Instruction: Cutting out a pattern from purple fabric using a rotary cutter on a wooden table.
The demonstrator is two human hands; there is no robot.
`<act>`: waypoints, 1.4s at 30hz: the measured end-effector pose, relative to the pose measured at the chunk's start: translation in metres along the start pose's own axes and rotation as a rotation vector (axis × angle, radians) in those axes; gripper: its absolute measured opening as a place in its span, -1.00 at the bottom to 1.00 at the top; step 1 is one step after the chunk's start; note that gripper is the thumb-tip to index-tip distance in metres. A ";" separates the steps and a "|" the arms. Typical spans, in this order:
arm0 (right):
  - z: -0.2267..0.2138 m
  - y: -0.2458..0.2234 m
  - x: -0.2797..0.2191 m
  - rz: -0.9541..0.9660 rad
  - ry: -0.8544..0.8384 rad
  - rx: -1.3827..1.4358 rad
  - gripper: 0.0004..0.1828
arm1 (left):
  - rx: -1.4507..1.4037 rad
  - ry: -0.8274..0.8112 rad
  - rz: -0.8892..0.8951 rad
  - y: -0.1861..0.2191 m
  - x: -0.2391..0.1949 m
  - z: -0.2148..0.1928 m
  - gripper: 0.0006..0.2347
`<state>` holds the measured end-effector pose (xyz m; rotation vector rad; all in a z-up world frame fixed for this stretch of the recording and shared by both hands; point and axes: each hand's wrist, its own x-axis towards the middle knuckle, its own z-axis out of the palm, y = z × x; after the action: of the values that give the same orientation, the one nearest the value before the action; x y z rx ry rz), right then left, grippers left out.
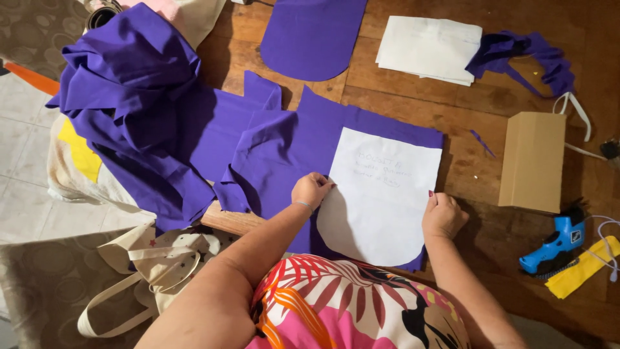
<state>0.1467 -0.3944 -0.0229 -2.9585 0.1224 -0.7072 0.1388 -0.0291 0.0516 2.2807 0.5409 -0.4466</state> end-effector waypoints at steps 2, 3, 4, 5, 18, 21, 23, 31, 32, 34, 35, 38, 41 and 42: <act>0.000 0.003 0.000 -0.002 0.011 0.006 -0.73 | 0.046 -0.006 -0.012 0.002 0.002 0.003 -0.80; 0.000 0.003 0.000 -0.002 0.024 0.009 -0.74 | 0.092 -0.015 -0.020 0.003 0.003 0.004 -0.80; 0.002 0.004 -0.001 -0.004 0.023 0.010 -0.74 | 0.091 -0.013 -0.023 0.005 0.000 0.003 -0.80; 0.004 0.006 -0.001 0.000 0.023 -0.006 -0.76 | 0.093 -0.015 -0.035 0.008 -0.003 0.003 -0.79; 0.000 -0.002 -0.001 -0.012 0.029 0.008 -0.75 | 0.108 0.001 -0.043 0.009 -0.003 0.003 -0.78; 0.006 0.002 -0.003 -0.016 0.049 0.015 -0.76 | 0.104 -0.013 -0.049 0.009 -0.003 0.003 -0.75; 0.004 0.003 -0.002 -0.011 0.047 0.020 -0.77 | 0.098 -0.022 -0.048 0.009 -0.004 0.001 -0.75; 0.008 0.010 -0.003 0.017 0.022 -0.014 -0.83 | 0.112 -0.041 -0.045 0.008 -0.001 0.000 -0.76; 0.007 0.010 -0.003 0.037 -0.004 -0.019 -0.82 | 0.117 -0.048 -0.035 0.006 0.001 0.002 -0.75; 0.009 0.013 -0.005 0.055 -0.031 -0.023 -0.81 | 0.122 -0.054 -0.027 0.002 0.005 0.005 -0.75; 0.012 0.015 -0.007 0.076 -0.065 -0.035 -0.81 | 0.113 -0.055 -0.033 0.001 0.006 0.006 -0.74; 0.013 0.014 -0.007 0.095 -0.091 -0.048 -0.79 | 0.097 -0.067 -0.032 0.006 0.001 -0.004 -0.72; 0.003 0.008 -0.001 0.137 -0.177 -0.045 -0.74 | 0.077 -0.092 -0.024 0.013 -0.012 -0.012 -0.72; 0.002 0.003 0.007 0.183 -0.257 -0.032 -0.69 | 0.066 -0.091 -0.015 0.016 -0.013 -0.018 -0.72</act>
<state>0.1533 -0.3975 -0.0215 -2.9849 0.3804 -0.3020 0.1381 -0.0296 0.0787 2.3072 0.5044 -0.5805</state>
